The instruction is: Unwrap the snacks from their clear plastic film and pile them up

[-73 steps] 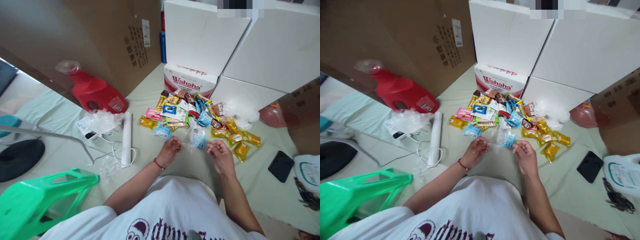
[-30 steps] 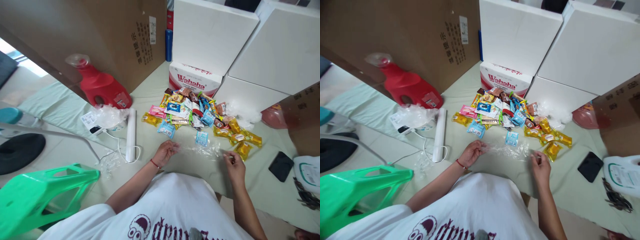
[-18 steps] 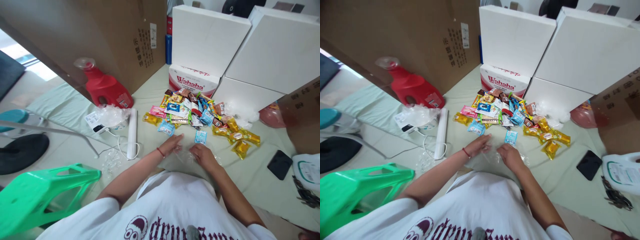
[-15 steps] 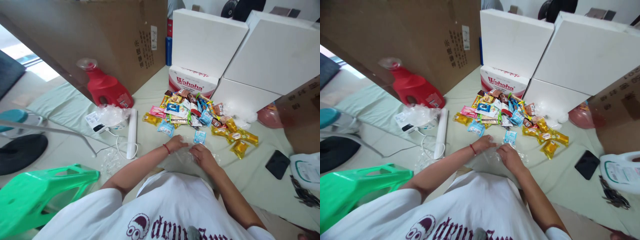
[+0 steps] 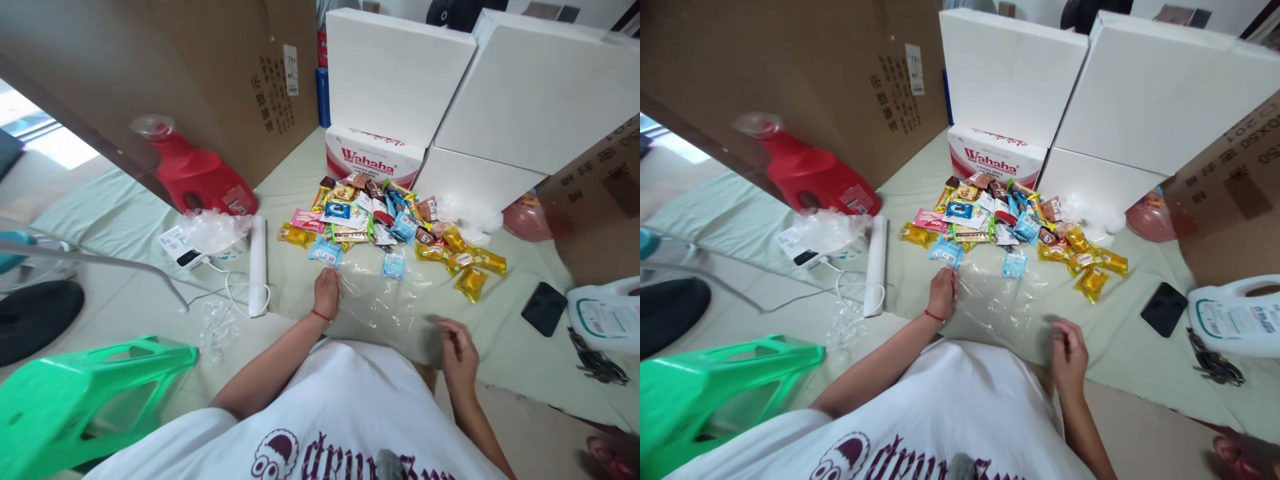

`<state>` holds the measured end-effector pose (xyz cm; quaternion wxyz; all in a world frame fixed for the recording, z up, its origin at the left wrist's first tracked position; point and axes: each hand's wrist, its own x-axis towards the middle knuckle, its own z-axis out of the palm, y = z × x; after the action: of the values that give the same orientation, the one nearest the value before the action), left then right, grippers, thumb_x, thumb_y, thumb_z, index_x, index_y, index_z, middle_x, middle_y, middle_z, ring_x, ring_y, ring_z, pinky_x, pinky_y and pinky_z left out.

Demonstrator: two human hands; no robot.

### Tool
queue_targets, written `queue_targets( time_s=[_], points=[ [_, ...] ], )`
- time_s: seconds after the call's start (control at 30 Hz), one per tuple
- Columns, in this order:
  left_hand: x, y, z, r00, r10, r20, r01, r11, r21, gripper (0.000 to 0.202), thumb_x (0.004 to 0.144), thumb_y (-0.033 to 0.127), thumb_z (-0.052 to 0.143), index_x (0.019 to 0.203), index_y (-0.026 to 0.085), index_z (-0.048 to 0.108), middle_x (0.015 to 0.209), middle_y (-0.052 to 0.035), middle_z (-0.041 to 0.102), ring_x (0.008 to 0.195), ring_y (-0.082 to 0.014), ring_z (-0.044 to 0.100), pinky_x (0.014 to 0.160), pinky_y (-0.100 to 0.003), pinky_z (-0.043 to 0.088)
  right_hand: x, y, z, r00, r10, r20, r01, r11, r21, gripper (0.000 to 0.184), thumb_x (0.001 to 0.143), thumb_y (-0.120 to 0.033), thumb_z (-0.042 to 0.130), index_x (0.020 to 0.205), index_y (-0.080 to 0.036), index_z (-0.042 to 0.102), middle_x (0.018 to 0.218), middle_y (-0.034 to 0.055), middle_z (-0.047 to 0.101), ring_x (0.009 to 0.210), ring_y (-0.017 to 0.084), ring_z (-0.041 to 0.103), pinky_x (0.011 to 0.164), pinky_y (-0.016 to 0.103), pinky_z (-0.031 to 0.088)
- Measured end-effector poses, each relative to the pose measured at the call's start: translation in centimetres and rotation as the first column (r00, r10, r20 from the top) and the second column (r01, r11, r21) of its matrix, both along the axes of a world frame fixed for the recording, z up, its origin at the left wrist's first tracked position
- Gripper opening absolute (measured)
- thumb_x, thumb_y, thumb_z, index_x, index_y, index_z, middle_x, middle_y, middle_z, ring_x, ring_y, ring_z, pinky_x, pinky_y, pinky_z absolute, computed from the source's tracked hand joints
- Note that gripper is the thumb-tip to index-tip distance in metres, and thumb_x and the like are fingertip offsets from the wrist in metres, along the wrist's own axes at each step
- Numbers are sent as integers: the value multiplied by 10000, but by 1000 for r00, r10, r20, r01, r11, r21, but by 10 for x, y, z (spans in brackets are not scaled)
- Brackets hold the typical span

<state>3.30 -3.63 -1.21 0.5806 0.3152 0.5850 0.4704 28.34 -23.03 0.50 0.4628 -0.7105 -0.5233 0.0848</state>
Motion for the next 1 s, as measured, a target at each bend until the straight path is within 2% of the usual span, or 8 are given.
queue_targets(
  time_s=[0.13,0.27,0.37,0.47,0.6,0.67,0.77,1.0],
  points=[
    [0,2,-2,997,6,-82,-5,1000,13,221,892,422,559,807,248,451,620,63,441,485,-125,402,494,-263,321,-14,47,22,987,105,122,-115,990,76,197,972,-247,535,1051,-249,716,1021,77,682,975,250,641,893,418,537],
    [-27,-7,4,963,79,-258,-62,995,72,428,617,197,780,960,226,525,850,19,526,731,-165,517,717,-311,443,-53,96,7,831,447,332,-396,894,-211,380,942,-167,531,1282,-191,698,1351,168,633,1227,310,565,1063,498,493],
    [-55,-25,27,804,153,-575,40,950,309,499,575,109,757,1042,201,606,1046,-64,564,1007,-260,541,940,-432,448,-76,115,-13,723,568,394,-420,814,-402,508,910,-83,518,1400,-120,643,1529,197,521,1400,335,457,1170,504,415],
    [-62,-44,66,597,187,-780,372,797,476,279,725,78,618,963,209,683,1070,-103,631,1104,-301,545,998,-495,431,-87,122,-24,626,675,391,-464,725,-509,593,916,-41,488,1489,-166,579,1602,151,468,1506,305,365,1237,509,324],
    [-21,-47,99,349,-48,-936,831,476,286,216,840,99,545,869,226,717,1026,-87,719,1088,-273,606,953,-449,467,-97,125,-28,578,733,359,-508,667,-545,603,960,-106,522,1554,-207,504,1620,131,457,1534,321,348,1262,565,262],
    [10,-35,95,145,-211,-967,950,304,77,191,886,163,543,885,211,728,972,-98,727,995,-252,649,899,-399,500,-101,125,-29,592,733,336,-504,662,-555,563,971,-133,541,1533,-155,529,1552,150,539,1477,336,442,1247,526,317],
    [44,-2,73,-69,-350,-934,950,263,-168,259,957,244,494,906,182,740,957,-114,731,907,-240,684,854,-373,535,-103,122,-30,546,760,353,-519,638,-569,496,964,-110,541,1454,-130,615,1453,160,630,1401,340,533,1228,497,362],
    [11,56,18,-36,-324,-945,906,388,-168,369,1008,231,398,1158,166,728,1297,-146,692,1297,-281,585,1117,-506,446,-52,83,-25,424,812,401,-641,582,-501,626,945,-41,510,1534,-253,531,1651,91,420,1557,259,333,1276,548,282]
  ],
)
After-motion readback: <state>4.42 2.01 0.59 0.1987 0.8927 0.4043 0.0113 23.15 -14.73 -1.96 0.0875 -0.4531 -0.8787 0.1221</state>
